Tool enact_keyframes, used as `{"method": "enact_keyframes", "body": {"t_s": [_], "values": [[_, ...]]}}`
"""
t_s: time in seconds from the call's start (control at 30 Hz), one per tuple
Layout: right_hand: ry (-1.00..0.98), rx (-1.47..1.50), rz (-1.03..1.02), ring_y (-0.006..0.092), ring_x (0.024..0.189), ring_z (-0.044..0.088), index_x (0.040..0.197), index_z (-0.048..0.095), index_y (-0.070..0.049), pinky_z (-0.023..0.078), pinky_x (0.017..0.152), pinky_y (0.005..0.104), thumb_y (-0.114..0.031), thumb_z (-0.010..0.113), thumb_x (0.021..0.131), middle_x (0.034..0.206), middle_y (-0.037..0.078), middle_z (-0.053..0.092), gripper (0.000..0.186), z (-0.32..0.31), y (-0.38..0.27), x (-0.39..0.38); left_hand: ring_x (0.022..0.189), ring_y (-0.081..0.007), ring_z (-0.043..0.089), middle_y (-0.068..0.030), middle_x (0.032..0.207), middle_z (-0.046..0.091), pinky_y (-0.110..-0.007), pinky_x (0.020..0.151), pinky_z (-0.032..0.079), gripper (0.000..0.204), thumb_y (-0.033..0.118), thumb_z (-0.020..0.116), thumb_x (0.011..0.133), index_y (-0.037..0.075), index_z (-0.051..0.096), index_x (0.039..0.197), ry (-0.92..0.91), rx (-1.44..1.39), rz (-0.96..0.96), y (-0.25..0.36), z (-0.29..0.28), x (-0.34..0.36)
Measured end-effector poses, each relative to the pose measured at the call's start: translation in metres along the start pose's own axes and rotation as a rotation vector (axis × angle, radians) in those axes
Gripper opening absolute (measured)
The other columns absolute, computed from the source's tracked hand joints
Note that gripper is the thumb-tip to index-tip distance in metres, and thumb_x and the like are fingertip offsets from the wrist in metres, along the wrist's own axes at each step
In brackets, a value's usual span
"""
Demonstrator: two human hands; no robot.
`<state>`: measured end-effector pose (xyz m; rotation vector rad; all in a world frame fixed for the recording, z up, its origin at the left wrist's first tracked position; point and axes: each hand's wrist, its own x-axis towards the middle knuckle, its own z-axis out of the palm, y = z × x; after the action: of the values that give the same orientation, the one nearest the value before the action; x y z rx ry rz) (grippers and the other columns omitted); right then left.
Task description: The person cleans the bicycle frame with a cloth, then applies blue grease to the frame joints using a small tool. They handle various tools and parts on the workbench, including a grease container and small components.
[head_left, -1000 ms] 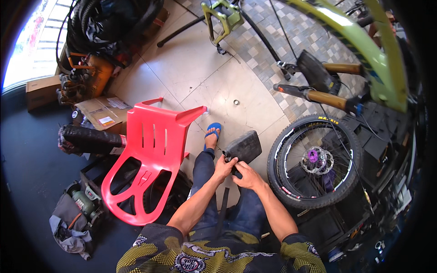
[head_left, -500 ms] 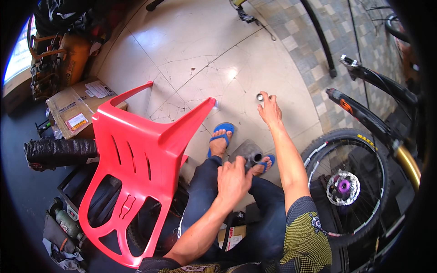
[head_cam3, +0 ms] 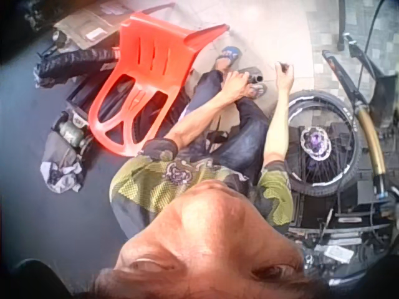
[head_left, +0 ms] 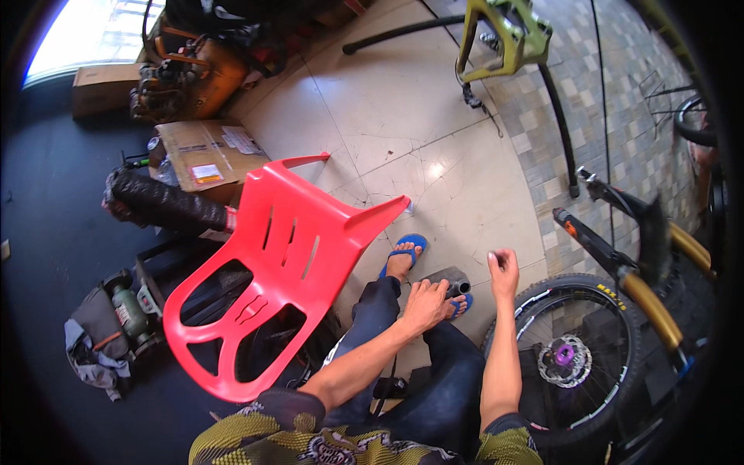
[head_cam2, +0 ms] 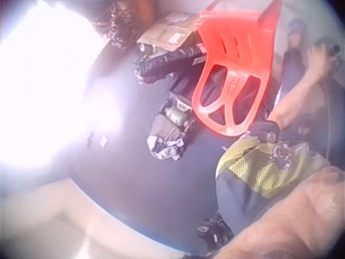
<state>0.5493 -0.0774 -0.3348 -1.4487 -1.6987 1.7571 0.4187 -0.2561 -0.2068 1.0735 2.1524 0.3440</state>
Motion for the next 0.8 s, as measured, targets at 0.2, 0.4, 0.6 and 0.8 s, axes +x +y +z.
{"method": "enact_keyframes", "body": {"t_s": [0.2, 0.4, 0.6, 0.8], "values": [[-0.231, -0.374, 0.084, 0.0247, 0.088, 0.068, 0.119, 0.064, -0.005, 0.055, 0.079, 0.0371, -0.020, 0.083, 0.089, 0.101, 0.012, 0.072, 0.039, -0.083, -0.233, -0.153, 0.104, -0.0378, 0.067, -0.0157, 0.101, 0.074, -0.049, 0.090, 0.048, 0.038, 0.029, 0.074, 0.093, 0.006, 0.059, 0.119, -0.186, -0.008, 0.246, 0.078, -0.093, -0.056], [-0.299, -0.679, -0.221, 0.0390, 0.114, 0.064, 0.129, 0.065, -0.006, 0.052, 0.098, 0.0472, -0.017, 0.083, 0.086, 0.119, 0.017, 0.073, 0.048, -0.099, -0.357, -0.240, 0.100, -0.0390, 0.069, -0.0153, 0.097, 0.075, -0.051, 0.089, 0.050, 0.040, 0.033, 0.076, 0.090, 0.009, 0.059, 0.117, -0.291, 0.122, 0.547, 0.126, -0.180, -0.084], [-0.054, -0.546, -0.172, 0.0396, 0.111, 0.063, 0.130, 0.068, -0.008, 0.052, 0.097, 0.0454, -0.008, 0.079, 0.086, 0.119, 0.017, 0.064, 0.045, -0.103, -0.401, -0.318, 0.100, -0.0353, 0.069, -0.0101, 0.091, 0.075, -0.049, 0.091, 0.049, 0.031, 0.033, 0.072, 0.092, 0.012, 0.062, 0.113, -0.365, 0.216, 0.858, 0.160, -0.245, -0.103], [0.183, -0.553, -0.109, 0.0396, 0.111, 0.067, 0.132, 0.065, -0.005, 0.055, 0.094, 0.0459, -0.010, 0.076, 0.090, 0.123, 0.018, 0.068, 0.044, -0.087, -0.397, -0.428, 0.103, -0.0323, 0.068, -0.0089, 0.096, 0.075, -0.048, 0.096, 0.048, 0.034, 0.026, 0.072, 0.087, 0.012, 0.065, 0.118, -0.516, 0.438, 1.231, 0.196, -0.261, -0.140]]}}
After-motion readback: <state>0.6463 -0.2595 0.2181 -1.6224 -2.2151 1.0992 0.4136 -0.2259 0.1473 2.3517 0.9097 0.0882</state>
